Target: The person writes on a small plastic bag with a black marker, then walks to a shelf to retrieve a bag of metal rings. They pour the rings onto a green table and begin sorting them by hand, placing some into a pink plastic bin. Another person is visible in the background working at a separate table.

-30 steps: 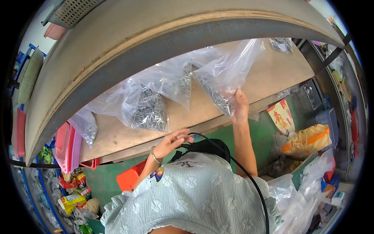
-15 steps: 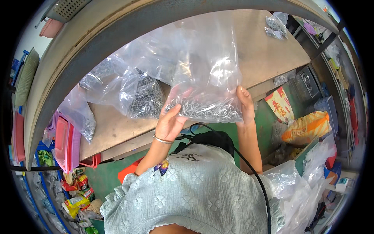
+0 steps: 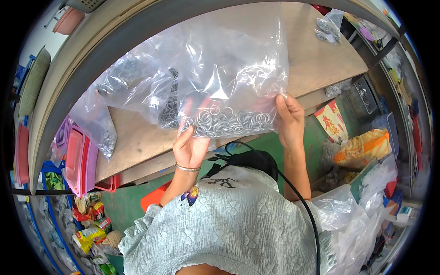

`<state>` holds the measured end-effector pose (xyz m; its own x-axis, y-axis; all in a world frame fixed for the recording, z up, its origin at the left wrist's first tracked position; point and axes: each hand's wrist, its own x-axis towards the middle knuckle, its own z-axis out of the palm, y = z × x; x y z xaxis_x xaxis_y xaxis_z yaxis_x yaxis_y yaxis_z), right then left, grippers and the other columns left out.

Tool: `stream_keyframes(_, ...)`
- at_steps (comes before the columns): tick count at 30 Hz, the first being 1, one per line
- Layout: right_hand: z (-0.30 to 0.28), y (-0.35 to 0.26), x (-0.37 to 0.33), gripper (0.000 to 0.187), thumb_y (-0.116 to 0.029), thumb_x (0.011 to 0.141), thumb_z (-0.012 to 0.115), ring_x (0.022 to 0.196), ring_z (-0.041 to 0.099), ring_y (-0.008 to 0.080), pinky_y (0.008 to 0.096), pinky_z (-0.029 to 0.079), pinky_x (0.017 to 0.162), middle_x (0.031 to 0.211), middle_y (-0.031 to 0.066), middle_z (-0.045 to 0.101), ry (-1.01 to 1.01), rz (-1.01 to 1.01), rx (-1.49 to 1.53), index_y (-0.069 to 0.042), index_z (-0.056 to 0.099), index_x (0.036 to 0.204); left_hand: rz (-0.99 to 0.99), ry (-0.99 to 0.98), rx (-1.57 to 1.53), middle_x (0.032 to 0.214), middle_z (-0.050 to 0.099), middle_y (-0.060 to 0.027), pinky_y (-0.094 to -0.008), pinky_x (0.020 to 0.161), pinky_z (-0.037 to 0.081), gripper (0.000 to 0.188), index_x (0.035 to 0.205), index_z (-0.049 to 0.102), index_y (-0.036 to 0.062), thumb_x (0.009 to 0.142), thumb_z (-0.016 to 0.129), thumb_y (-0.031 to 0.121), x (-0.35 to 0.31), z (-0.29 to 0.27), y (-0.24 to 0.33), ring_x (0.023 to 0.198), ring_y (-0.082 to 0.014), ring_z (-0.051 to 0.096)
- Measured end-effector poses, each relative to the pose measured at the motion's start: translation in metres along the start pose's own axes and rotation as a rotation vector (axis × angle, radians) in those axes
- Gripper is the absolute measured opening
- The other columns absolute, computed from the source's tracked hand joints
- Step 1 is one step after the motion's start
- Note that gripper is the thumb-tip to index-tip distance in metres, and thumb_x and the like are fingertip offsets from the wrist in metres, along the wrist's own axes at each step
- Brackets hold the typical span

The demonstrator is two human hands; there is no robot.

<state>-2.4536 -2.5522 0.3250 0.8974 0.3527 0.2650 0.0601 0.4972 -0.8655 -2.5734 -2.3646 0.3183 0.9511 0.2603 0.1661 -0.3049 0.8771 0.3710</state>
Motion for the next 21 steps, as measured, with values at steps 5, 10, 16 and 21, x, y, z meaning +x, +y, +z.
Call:
stream_keyframes(5,0.017,0.001,-0.007,0.024,-0.018,0.093,0.050,0.077,0.063,0.0169,0.0275,0.049,0.072,0.088,0.0107,0.065,-0.002,-0.007,0.014,0.003,0.060,0.097,0.029,-0.012,0.009,0.143,0.016,-0.0288,-0.0504,0.109,0.018,0.077,0.141,0.021,0.0109,0.072,0.054,0.003,-0.010,0.004,0.012,0.132,-0.0416,0.022)
stream_keyframes(10,0.025,0.006,-0.011,0.025,-0.019,0.093,0.049,0.076,0.064,0.0185,0.0286,0.050,0.070,0.086,0.0121,0.065,0.024,0.024,0.041,0.003,0.060,0.094,0.031,-0.012,-0.054,0.143,0.015,-0.0287,-0.0493,0.110,0.018,0.084,0.141,0.020,0.0081,0.064,0.053,0.001,-0.017,0.004,0.021,0.131,-0.0423,0.022)
stream_keyframes(16,0.038,0.009,-0.013,0.025,-0.018,0.094,0.046,0.077,0.063,0.0179,0.0295,0.050,0.074,0.086,0.0115,0.065,-0.050,0.068,0.075,0.003,0.059,0.093,0.046,0.023,-0.120,0.142,0.021,-0.0274,-0.0509,0.110,0.017,0.087,0.141,0.019,0.0070,0.060,0.049,-0.003,-0.026,-0.001,0.032,0.132,-0.0420,0.022)
stream_keyframes(21,0.046,0.011,-0.015,0.026,-0.019,0.094,0.044,0.077,0.063,0.0198,0.0308,0.051,0.072,0.085,0.0128,0.064,-0.081,0.107,0.067,0.003,0.058,0.093,0.087,0.070,-0.067,0.141,0.022,-0.0285,-0.0502,0.110,0.017,0.085,0.140,0.020,0.0048,0.061,0.048,-0.003,-0.034,-0.001,0.041,0.131,-0.0422,0.022)
